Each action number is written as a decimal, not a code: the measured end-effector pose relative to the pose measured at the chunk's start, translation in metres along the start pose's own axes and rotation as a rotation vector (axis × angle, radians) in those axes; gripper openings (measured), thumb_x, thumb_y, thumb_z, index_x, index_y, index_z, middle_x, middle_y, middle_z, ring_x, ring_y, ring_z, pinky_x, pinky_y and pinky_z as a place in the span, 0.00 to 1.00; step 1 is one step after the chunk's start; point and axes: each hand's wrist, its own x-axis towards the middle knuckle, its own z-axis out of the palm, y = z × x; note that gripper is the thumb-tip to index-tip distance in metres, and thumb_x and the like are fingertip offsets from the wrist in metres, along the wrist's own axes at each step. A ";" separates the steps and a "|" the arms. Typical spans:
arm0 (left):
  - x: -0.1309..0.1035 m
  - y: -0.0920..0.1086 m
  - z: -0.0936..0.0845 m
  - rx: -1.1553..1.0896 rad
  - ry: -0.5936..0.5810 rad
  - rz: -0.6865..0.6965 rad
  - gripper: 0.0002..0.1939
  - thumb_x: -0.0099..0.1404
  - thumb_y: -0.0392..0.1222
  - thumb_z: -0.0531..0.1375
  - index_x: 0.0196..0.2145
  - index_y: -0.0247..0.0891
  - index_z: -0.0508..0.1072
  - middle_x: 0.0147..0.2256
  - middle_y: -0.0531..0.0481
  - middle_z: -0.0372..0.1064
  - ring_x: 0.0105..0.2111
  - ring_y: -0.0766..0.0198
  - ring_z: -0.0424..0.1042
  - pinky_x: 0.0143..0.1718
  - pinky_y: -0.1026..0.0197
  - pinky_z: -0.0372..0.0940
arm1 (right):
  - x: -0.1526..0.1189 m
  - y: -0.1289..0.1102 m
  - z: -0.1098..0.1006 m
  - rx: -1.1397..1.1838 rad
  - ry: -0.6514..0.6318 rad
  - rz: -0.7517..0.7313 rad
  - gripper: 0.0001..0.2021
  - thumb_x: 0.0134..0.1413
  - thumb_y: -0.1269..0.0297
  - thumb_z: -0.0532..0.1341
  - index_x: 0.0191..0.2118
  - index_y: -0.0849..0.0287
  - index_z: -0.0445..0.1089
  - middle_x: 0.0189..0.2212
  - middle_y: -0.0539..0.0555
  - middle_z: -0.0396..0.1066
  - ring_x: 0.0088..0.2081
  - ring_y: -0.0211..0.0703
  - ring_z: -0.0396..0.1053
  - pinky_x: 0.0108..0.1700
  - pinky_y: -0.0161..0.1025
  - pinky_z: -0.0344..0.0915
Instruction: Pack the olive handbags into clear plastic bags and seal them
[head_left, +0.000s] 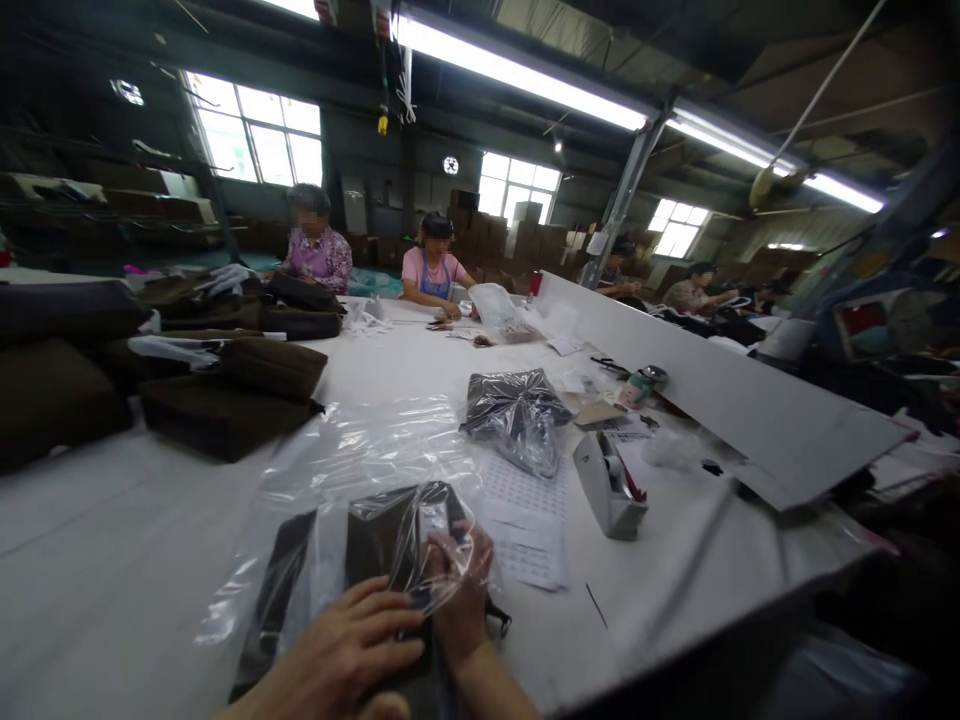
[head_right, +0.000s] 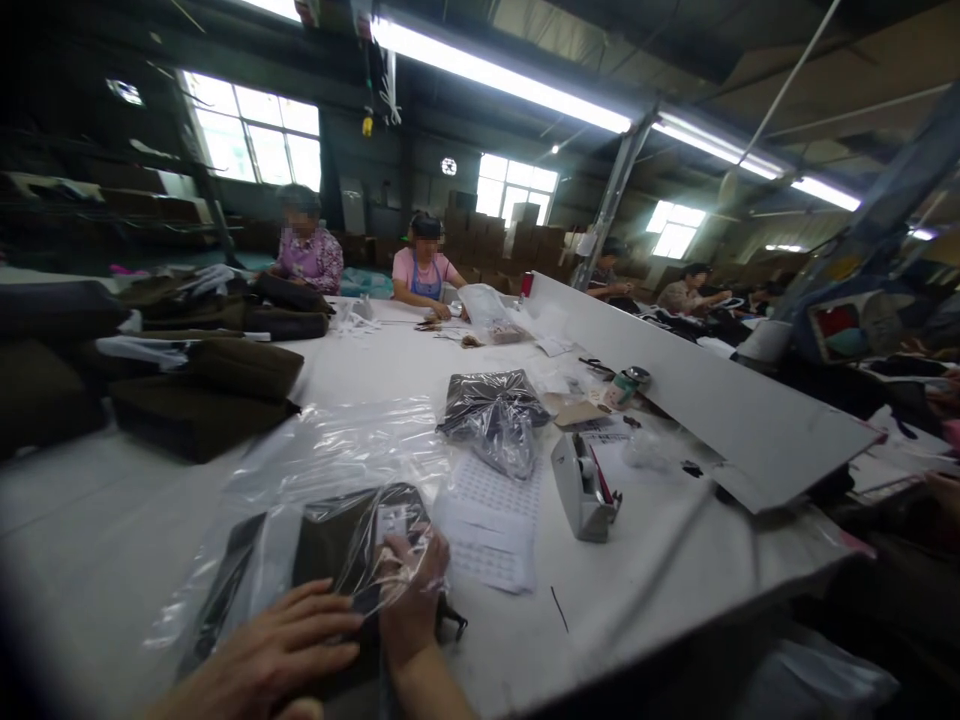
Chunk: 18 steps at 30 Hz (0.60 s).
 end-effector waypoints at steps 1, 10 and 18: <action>0.005 -0.004 0.006 0.016 0.043 -0.062 0.21 0.65 0.51 0.52 0.55 0.50 0.64 0.54 0.55 0.64 0.54 0.60 0.63 0.60 0.56 0.54 | 0.001 -0.002 -0.002 -0.039 -0.045 -0.029 0.11 0.57 0.66 0.54 0.42 0.55 0.72 0.48 0.61 0.66 0.51 0.55 0.62 0.50 0.56 0.61; 0.019 -0.040 0.074 0.078 -0.201 -0.225 0.44 0.56 0.49 0.62 0.62 0.54 0.40 0.64 0.49 0.37 0.63 0.47 0.41 0.60 0.35 0.40 | -0.057 0.072 -0.062 -0.075 -0.181 -0.196 0.33 0.52 0.66 0.59 0.63 0.56 0.48 0.58 0.61 0.58 0.58 0.57 0.57 0.52 0.53 0.64; -0.033 -0.038 0.064 0.292 0.176 -0.055 0.28 0.66 0.46 0.53 0.61 0.59 0.49 0.58 0.57 0.55 0.58 0.59 0.57 0.61 0.49 0.46 | -0.011 0.095 -0.039 0.468 -0.586 0.394 0.24 0.47 0.45 0.58 0.43 0.59 0.72 0.35 0.55 0.76 0.36 0.50 0.74 0.38 0.40 0.70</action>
